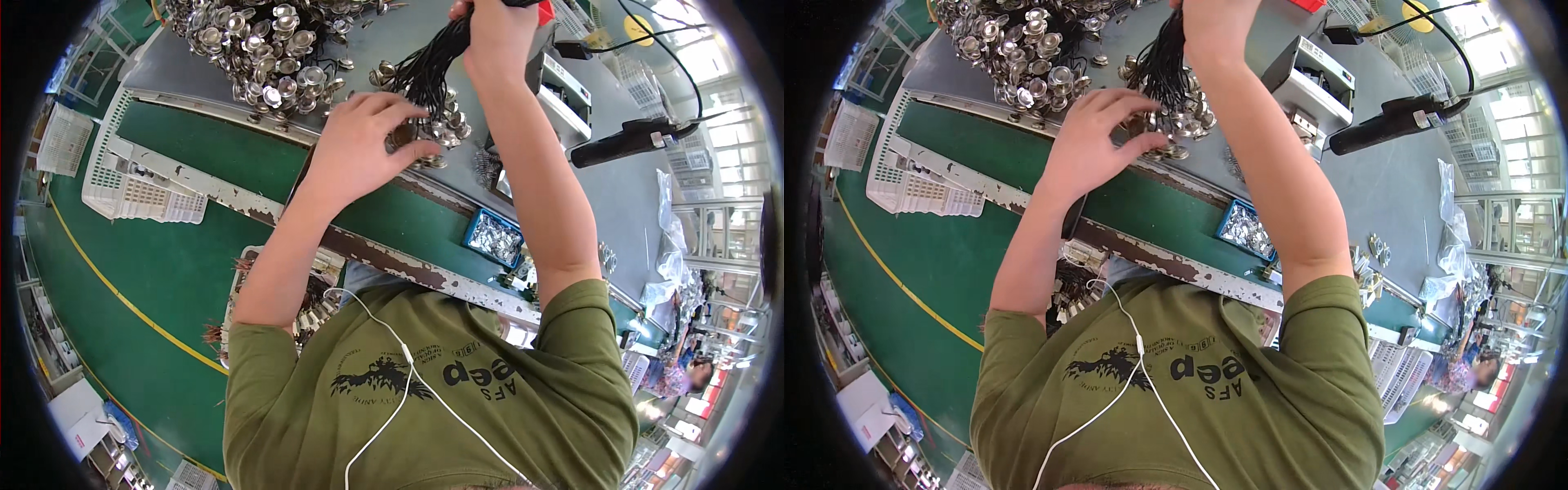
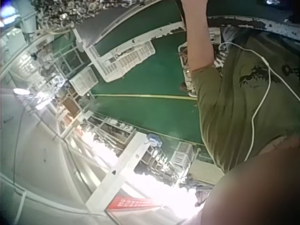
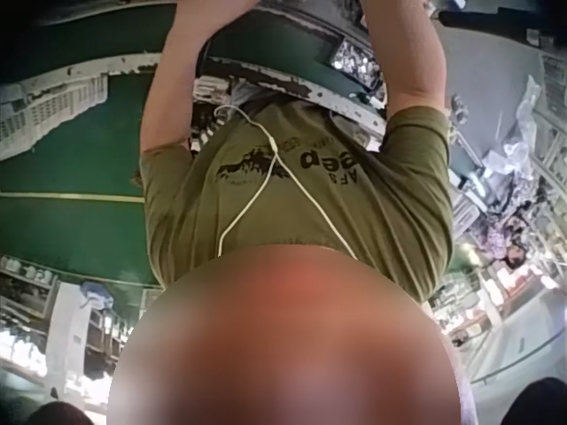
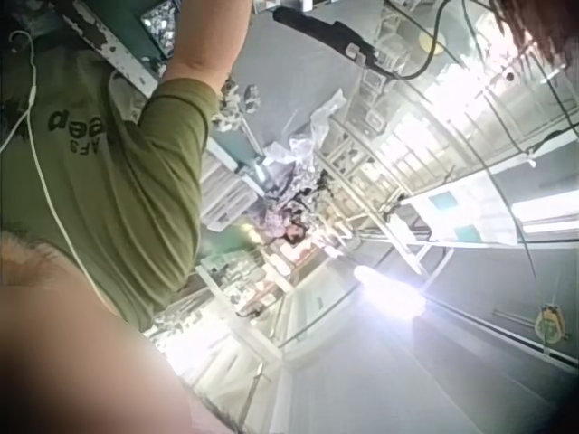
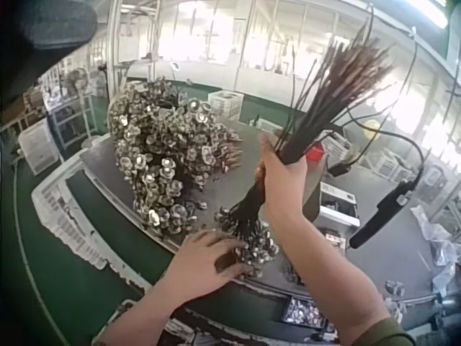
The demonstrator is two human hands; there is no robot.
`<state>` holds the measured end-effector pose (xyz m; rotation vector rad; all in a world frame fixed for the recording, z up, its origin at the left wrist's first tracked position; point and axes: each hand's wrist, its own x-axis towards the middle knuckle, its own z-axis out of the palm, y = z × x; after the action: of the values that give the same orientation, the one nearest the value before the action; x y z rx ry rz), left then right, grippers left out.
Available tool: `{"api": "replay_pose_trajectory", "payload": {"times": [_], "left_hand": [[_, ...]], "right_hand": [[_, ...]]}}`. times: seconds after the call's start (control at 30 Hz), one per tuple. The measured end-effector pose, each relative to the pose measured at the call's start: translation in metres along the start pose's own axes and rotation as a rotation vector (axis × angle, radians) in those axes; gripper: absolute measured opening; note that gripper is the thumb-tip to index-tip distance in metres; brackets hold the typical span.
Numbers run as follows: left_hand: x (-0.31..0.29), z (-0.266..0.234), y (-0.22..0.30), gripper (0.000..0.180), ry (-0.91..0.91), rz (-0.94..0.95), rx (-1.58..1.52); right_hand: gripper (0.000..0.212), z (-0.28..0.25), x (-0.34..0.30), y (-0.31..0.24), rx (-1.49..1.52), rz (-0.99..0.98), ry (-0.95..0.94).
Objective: Assembling and bundling electrical wire components at a manufacturing station.
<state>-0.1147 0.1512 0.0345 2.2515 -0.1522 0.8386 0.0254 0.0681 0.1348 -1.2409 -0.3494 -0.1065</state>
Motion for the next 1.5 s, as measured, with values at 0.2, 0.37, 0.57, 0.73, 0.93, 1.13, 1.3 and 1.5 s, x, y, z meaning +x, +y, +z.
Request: {"api": "replay_pose_trajectory", "payload": {"times": [0.2,0.37,0.57,0.73,0.93,1.13,1.3,1.5], "left_hand": [[-0.004,0.003,-0.044,0.015,-0.147,-0.048,0.393],[0.0,0.02,-0.009,0.023,-0.035,0.009,0.447],[0.008,0.046,-0.02,0.025,-0.07,-0.064,0.44],[0.013,0.029,-0.015,0.014,-0.135,-0.123,0.332],[0.011,0.013,-0.004,0.013,-0.054,-0.033,0.541],[0.021,-0.007,-0.014,0.024,-0.327,-0.38,-0.051],[0.021,-0.011,-0.035,0.034,-0.549,-0.206,-0.092],[0.024,-0.013,-0.04,0.031,-0.523,-0.005,0.157]], "right_hand": [[0.045,-0.002,0.004,0.037,-0.001,-0.106,-0.013],[0.049,-0.002,0.004,0.035,-0.026,-0.09,0.022],[0.051,-0.001,0.004,0.04,0.021,-0.113,0.023],[0.053,-0.007,0.012,0.048,0.049,-0.117,0.008],[0.05,-0.005,0.012,0.039,0.024,-0.11,0.031],[0.042,-0.014,0.024,0.052,-0.044,-0.242,0.087],[0.037,-0.011,0.014,0.031,-0.037,0.0,0.07],[0.038,-0.018,0.028,0.057,-0.094,-0.212,0.12]]}}
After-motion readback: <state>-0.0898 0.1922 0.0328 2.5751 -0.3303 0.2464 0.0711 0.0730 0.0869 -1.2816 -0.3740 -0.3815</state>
